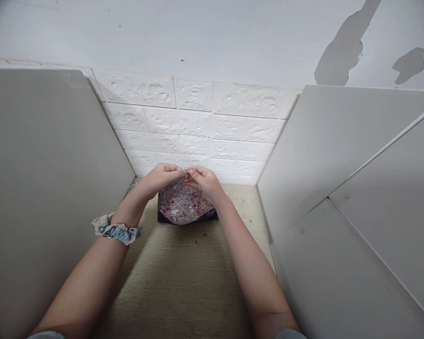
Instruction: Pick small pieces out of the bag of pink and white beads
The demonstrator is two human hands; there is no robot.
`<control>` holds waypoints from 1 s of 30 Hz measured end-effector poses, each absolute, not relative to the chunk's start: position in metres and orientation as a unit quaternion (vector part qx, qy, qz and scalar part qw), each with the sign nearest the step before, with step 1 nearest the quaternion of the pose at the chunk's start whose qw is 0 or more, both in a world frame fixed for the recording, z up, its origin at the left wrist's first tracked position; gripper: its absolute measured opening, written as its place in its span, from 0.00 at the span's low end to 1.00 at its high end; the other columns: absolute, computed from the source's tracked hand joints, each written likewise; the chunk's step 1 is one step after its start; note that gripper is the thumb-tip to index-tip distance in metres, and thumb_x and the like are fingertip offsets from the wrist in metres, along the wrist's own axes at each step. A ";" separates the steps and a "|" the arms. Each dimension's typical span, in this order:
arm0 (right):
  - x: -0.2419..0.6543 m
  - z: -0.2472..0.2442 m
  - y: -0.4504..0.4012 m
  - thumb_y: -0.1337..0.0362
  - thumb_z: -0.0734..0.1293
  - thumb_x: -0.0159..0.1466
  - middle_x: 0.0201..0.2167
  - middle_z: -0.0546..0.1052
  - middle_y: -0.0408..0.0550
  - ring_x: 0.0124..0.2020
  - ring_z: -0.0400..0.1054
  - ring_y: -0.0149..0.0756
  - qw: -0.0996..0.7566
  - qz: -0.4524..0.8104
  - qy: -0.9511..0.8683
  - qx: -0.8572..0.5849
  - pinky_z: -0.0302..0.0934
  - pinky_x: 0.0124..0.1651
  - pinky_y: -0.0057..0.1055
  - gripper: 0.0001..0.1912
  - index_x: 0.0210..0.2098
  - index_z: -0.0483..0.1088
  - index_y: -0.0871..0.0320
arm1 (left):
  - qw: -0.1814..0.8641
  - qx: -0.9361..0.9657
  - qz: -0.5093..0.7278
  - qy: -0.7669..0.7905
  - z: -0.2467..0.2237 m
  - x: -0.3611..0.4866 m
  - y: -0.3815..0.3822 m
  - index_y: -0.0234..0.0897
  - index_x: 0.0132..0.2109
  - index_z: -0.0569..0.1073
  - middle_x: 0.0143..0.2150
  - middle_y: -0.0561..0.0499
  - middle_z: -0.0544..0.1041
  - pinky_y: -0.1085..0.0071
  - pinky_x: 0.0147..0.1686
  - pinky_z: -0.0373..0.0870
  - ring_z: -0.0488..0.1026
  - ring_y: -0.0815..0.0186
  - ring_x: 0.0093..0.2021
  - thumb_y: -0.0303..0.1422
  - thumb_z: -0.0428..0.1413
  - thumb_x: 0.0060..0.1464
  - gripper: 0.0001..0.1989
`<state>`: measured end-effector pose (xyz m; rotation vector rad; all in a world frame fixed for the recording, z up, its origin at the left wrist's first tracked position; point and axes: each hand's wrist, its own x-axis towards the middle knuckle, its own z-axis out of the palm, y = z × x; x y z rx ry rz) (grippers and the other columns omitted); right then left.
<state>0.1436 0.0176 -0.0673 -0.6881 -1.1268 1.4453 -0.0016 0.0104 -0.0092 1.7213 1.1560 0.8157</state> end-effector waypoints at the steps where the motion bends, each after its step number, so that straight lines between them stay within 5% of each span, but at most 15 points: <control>1: 0.144 -0.067 0.017 0.52 0.75 0.43 0.26 0.73 0.41 0.28 0.67 0.26 0.558 0.611 -0.478 -0.295 0.66 0.38 0.27 0.21 0.30 0.70 0.59 | 0.441 0.693 0.329 0.467 -0.009 -0.002 0.010 0.35 0.17 0.62 0.14 0.59 0.53 0.76 0.18 0.42 0.47 0.77 0.17 0.37 0.52 0.42 0.13; 9: 0.143 -0.067 0.017 0.54 0.73 0.48 0.26 0.72 0.42 0.29 0.67 0.27 0.556 0.602 -0.488 -0.299 0.66 0.38 0.28 0.18 0.31 0.69 0.59 | 0.431 0.690 0.333 0.477 -0.010 -0.002 0.012 0.35 0.18 0.64 0.13 0.59 0.54 0.76 0.18 0.41 0.47 0.77 0.17 0.35 0.51 0.42 0.11; 30: 0.143 -0.070 0.018 0.52 0.75 0.44 0.26 0.73 0.41 0.28 0.67 0.26 0.552 0.614 -0.485 -0.289 0.66 0.37 0.26 0.21 0.30 0.70 0.59 | 0.438 0.688 0.325 0.479 -0.010 -0.001 0.011 0.36 0.18 0.60 0.13 0.59 0.54 0.76 0.18 0.41 0.47 0.77 0.16 0.36 0.51 0.41 0.12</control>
